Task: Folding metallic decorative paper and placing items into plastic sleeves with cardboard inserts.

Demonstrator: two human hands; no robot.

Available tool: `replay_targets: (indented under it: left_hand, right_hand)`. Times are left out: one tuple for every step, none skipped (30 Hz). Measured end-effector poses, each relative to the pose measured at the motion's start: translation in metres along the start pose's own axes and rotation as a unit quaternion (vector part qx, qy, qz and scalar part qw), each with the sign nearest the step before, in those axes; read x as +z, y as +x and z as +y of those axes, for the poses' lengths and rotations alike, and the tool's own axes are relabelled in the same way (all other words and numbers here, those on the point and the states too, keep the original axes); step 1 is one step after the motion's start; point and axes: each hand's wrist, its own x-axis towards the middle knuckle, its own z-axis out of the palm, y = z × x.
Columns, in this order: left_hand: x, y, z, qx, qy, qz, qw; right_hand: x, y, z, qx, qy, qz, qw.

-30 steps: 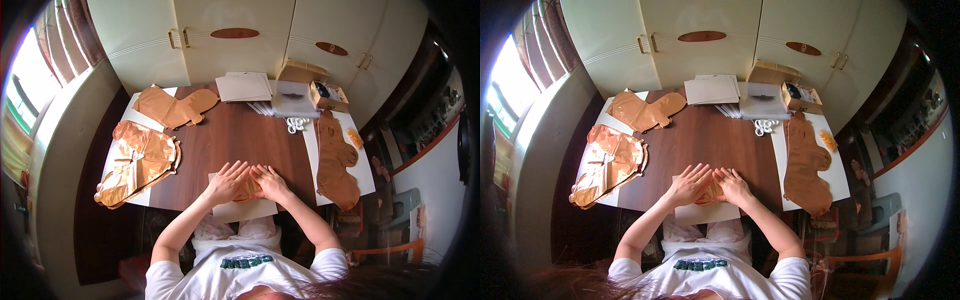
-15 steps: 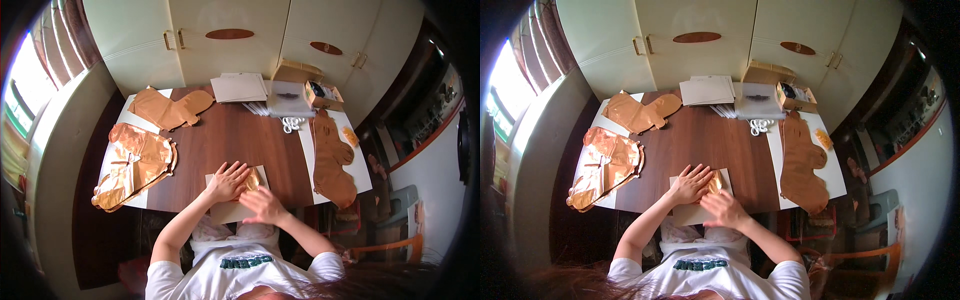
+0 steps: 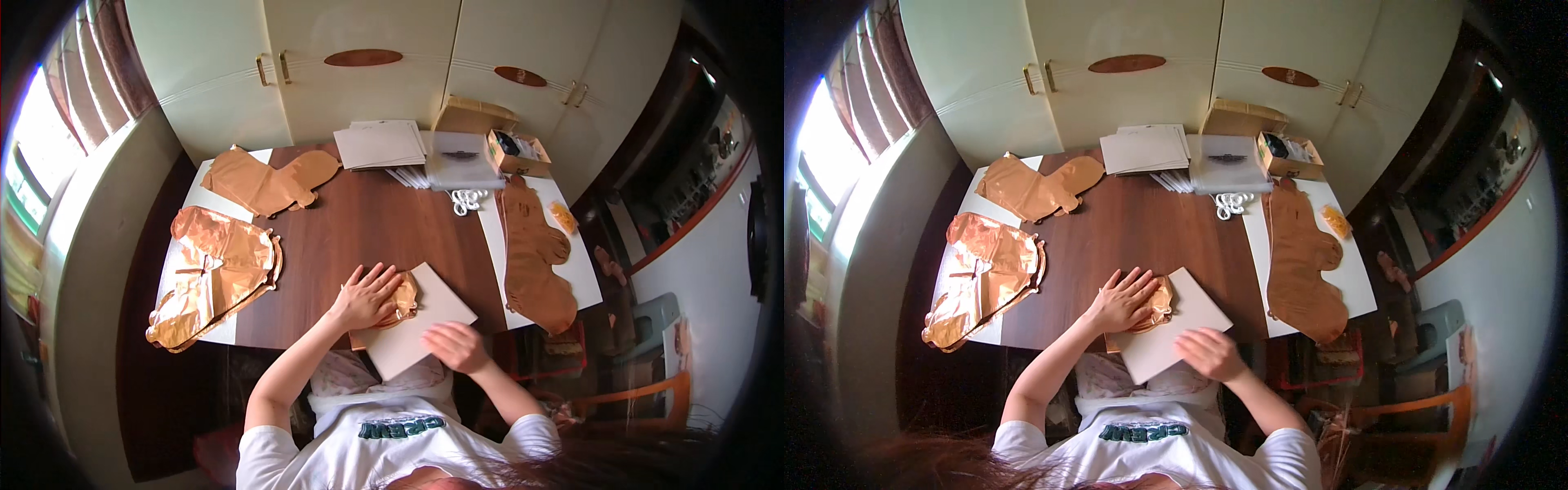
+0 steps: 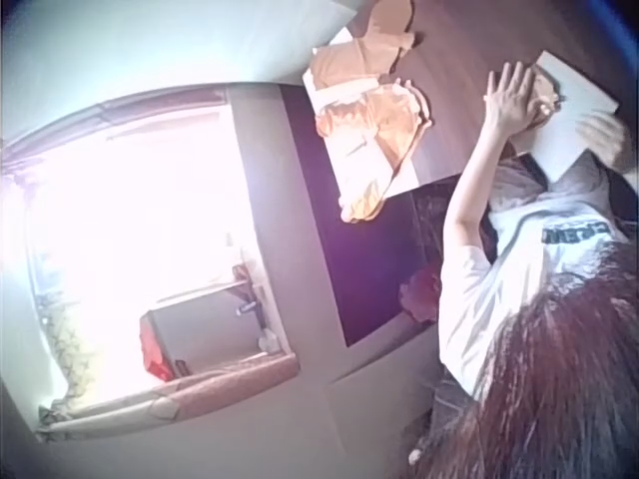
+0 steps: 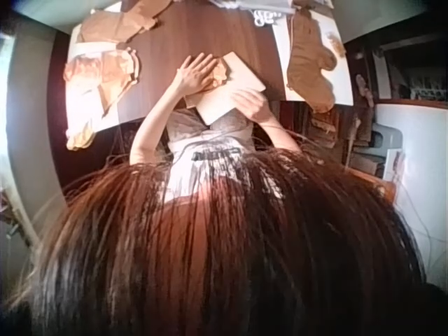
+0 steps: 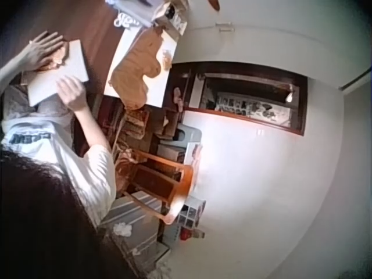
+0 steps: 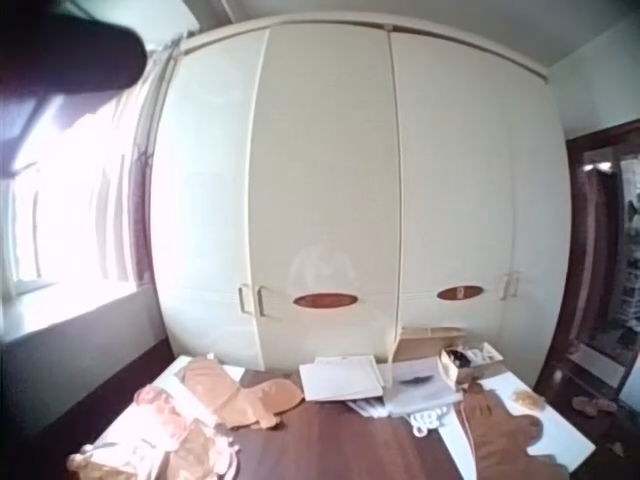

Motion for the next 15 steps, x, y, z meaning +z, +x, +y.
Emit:
replay_targets:
  left_hand:
    - [0.000,-0.001,-0.001,-0.002,-0.001,0.000,1.000]
    - [0.000,0.000,0.000,-0.001,-0.002,0.000,1.000]
    - [-0.001,0.001,0.000,0.001,-0.005,-0.002,1.000]
    - [-0.001,0.002,0.001,0.003,-0.008,-0.004,1.000]
    - [-0.002,0.001,0.000,0.000,-0.008,-0.005,1.000]
    - [-0.003,0.001,0.000,0.000,-0.003,-0.006,1.000]
    - [-0.003,0.000,-0.001,0.000,0.003,-0.007,1.000]
    - [-0.002,0.000,-0.001,0.001,0.002,-0.007,1.000]
    - [-0.002,0.000,-0.001,0.001,0.006,-0.007,1.000]
    - [-0.002,0.001,-0.001,0.001,0.011,-0.007,1.000]
    - [-0.001,0.001,-0.001,0.002,0.011,-0.007,1.000]
    - [-0.001,0.002,-0.001,0.002,0.006,-0.008,1.000]
    - [-0.001,0.002,0.000,0.003,0.002,-0.009,1.000]
    - [-0.001,0.002,0.000,0.001,0.003,-0.009,1.000]
    - [-0.002,0.001,0.000,0.001,0.000,-0.006,1.000]
  right_hand:
    - [-0.008,-0.009,0.010,0.011,-0.018,-0.001,1.000]
    - [-0.017,-0.020,0.021,0.025,-0.039,-0.001,0.999]
    - [-0.020,-0.035,0.034,0.048,-0.061,0.010,0.997]
    - [-0.023,-0.048,0.045,0.071,-0.083,0.022,0.994]
    - [-0.027,-0.051,0.054,0.087,-0.108,0.039,0.990]
    - [-0.032,-0.052,0.063,0.103,-0.134,0.056,0.984]
    - [-0.032,-0.052,0.070,0.117,-0.154,0.067,0.979]
    - [-0.034,-0.052,0.075,0.148,-0.166,0.046,0.974]
    - [-0.030,-0.051,0.078,0.170,-0.161,0.032,0.972]
    - [-0.024,-0.051,0.080,0.192,-0.155,0.018,0.969]
    - [-0.018,-0.052,0.080,0.192,-0.156,0.018,0.969]
    - [-0.012,-0.051,0.079,0.206,-0.120,-0.021,0.971]
    - [-0.008,-0.052,0.078,0.220,-0.084,-0.060,0.970]
    - [-0.008,-0.047,0.078,0.219,-0.082,-0.059,0.971]
    - [-0.008,-0.041,0.078,0.233,-0.088,-0.077,0.965]
